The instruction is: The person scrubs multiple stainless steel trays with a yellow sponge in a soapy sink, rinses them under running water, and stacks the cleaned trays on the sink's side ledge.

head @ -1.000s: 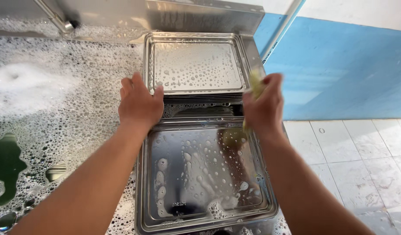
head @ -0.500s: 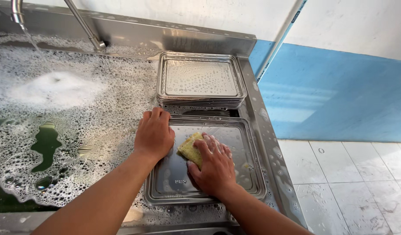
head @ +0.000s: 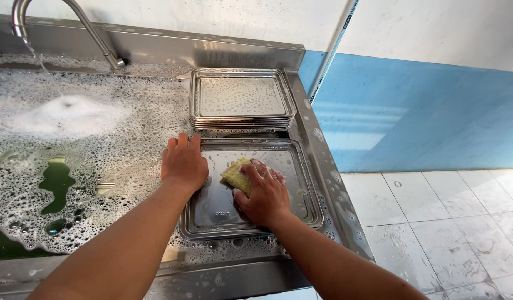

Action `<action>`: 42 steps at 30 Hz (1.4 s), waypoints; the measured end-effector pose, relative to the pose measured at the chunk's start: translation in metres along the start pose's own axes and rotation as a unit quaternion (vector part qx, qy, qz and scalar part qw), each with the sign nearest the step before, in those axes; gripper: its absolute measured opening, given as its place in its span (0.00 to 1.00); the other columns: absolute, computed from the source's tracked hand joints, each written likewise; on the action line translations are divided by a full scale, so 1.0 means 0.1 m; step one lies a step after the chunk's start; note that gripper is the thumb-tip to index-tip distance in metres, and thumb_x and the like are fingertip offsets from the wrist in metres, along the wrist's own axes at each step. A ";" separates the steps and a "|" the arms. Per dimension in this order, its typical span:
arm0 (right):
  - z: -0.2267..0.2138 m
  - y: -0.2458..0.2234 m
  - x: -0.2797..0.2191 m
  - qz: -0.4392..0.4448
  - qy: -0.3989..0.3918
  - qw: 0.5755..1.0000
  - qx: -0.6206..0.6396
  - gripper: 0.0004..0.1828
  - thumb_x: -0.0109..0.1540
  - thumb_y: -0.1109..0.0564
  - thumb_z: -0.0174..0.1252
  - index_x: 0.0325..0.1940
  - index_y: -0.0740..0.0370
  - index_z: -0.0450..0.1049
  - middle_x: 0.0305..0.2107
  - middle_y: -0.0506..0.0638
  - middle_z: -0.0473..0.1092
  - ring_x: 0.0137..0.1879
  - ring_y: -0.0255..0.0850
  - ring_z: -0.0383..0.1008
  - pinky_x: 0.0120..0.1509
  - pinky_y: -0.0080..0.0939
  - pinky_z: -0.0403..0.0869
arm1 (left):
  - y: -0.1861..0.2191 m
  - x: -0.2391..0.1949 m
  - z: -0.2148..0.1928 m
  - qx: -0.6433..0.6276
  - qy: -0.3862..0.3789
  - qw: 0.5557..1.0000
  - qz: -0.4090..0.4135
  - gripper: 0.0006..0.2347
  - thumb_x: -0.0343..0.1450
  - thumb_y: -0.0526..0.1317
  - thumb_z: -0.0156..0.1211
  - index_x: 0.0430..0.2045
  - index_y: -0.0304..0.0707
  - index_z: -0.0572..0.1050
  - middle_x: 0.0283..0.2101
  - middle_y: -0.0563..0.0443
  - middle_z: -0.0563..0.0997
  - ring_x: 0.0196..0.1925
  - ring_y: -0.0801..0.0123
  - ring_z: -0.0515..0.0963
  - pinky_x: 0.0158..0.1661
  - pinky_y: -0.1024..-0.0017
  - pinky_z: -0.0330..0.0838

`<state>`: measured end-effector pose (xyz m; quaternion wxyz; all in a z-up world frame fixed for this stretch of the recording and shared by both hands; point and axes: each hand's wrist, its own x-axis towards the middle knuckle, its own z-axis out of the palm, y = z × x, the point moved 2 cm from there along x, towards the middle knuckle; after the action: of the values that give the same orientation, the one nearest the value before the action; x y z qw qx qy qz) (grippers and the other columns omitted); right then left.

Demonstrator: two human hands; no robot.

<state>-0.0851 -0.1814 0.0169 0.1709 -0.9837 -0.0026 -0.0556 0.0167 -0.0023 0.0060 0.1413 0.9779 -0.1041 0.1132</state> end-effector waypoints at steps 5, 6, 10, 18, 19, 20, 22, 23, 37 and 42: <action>-0.02 -0.02 -0.02 0.000 0.000 1.000 -0.004 0.30 0.59 0.40 0.59 0.63 0.47 0.64 0.67 0.55 0.59 0.73 0.60 0.57 0.78 0.60 0.49 | -0.01 -0.03 -0.04 0.008 -0.049 0.998 -0.033 0.22 0.69 0.36 0.54 0.60 0.38 0.63 0.57 0.40 0.67 0.62 0.50 0.65 0.59 0.55 0.65; -0.03 -0.02 -0.02 0.000 0.003 1.000 -0.005 0.30 0.59 0.40 0.59 0.63 0.47 0.64 0.67 0.55 0.59 0.73 0.60 0.57 0.78 0.60 0.49 | -0.01 -0.04 -0.05 0.007 -0.058 0.998 -0.038 0.20 0.71 0.36 0.53 0.59 0.37 0.64 0.58 0.40 0.67 0.63 0.50 0.65 0.60 0.56 0.65; -0.04 -0.05 -0.02 0.020 -0.026 0.999 -0.021 0.31 0.59 0.41 0.58 0.64 0.46 0.62 0.67 0.56 0.58 0.74 0.60 0.55 0.78 0.61 0.47 | -0.02 -0.05 -0.05 -0.016 -0.052 0.998 -0.039 0.23 0.70 0.36 0.52 0.63 0.34 0.61 0.57 0.37 0.66 0.61 0.48 0.65 0.58 0.56 0.64; -0.12 -0.09 -0.07 0.012 -0.007 1.000 -0.007 0.29 0.59 0.42 0.58 0.63 0.47 0.63 0.68 0.55 0.58 0.75 0.60 0.54 0.78 0.61 0.48 | -0.01 -0.08 -0.07 -0.066 -0.017 0.996 -0.065 0.23 0.68 0.34 0.53 0.61 0.36 0.65 0.59 0.38 0.66 0.63 0.46 0.63 0.60 0.54 0.64; -0.11 -0.10 -0.07 0.008 -0.006 1.000 -0.008 0.29 0.59 0.42 0.58 0.63 0.47 0.63 0.68 0.56 0.57 0.75 0.60 0.54 0.78 0.61 0.48 | -0.02 -0.09 -0.07 -0.070 -0.013 0.995 -0.069 0.24 0.68 0.34 0.53 0.61 0.35 0.65 0.59 0.38 0.66 0.63 0.45 0.63 0.60 0.54 0.65; -0.10 -0.10 -0.07 0.005 -0.005 1.000 -0.008 0.29 0.59 0.42 0.58 0.63 0.47 0.63 0.68 0.56 0.57 0.75 0.61 0.53 0.78 0.62 0.47 | -0.03 -0.09 -0.07 -0.066 -0.016 0.995 -0.071 0.24 0.68 0.35 0.54 0.61 0.36 0.65 0.59 0.38 0.66 0.63 0.46 0.63 0.60 0.54 0.65; -0.12 -0.09 -0.06 0.001 -0.006 1.000 -0.008 0.29 0.59 0.43 0.58 0.63 0.47 0.63 0.69 0.56 0.57 0.75 0.61 0.53 0.78 0.62 0.47 | -0.02 -0.09 -0.08 -0.057 -0.022 0.995 -0.079 0.24 0.68 0.36 0.54 0.62 0.36 0.65 0.59 0.39 0.66 0.64 0.47 0.63 0.60 0.55 0.65; -0.11 -0.08 -0.05 0.002 -0.008 1.000 -0.008 0.29 0.60 0.43 0.58 0.63 0.46 0.63 0.69 0.56 0.56 0.75 0.61 0.53 0.78 0.63 0.47 | -0.02 -0.08 -0.08 -0.063 -0.022 0.994 -0.083 0.24 0.68 0.36 0.54 0.62 0.37 0.65 0.59 0.39 0.66 0.64 0.47 0.63 0.60 0.55 0.65; 0.01 0.09 -0.03 -0.002 0.004 1.000 -0.004 0.29 0.60 0.41 0.58 0.63 0.46 0.65 0.66 0.56 0.61 0.72 0.57 0.60 0.76 0.61 0.52 | -0.06 -0.14 0.05 -0.019 -0.023 0.995 -0.095 0.17 0.70 0.38 0.57 0.52 0.33 0.67 0.60 0.39 0.65 0.65 0.47 0.63 0.59 0.58 0.67; -0.01 0.14 0.00 0.036 0.021 0.999 0.012 0.30 0.59 0.41 0.58 0.66 0.44 0.66 0.64 0.57 0.63 0.69 0.56 0.63 0.77 0.61 0.51 | -0.06 -0.23 -0.02 -0.007 -0.009 0.997 -0.079 0.22 0.67 0.37 0.61 0.54 0.28 0.65 0.59 0.37 0.65 0.64 0.47 0.63 0.56 0.58 0.68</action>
<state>-0.0849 -0.1953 0.0135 0.1850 -0.9796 0.0353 -0.0698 -0.0039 0.0077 0.0005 0.1553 0.9831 -0.0288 0.0921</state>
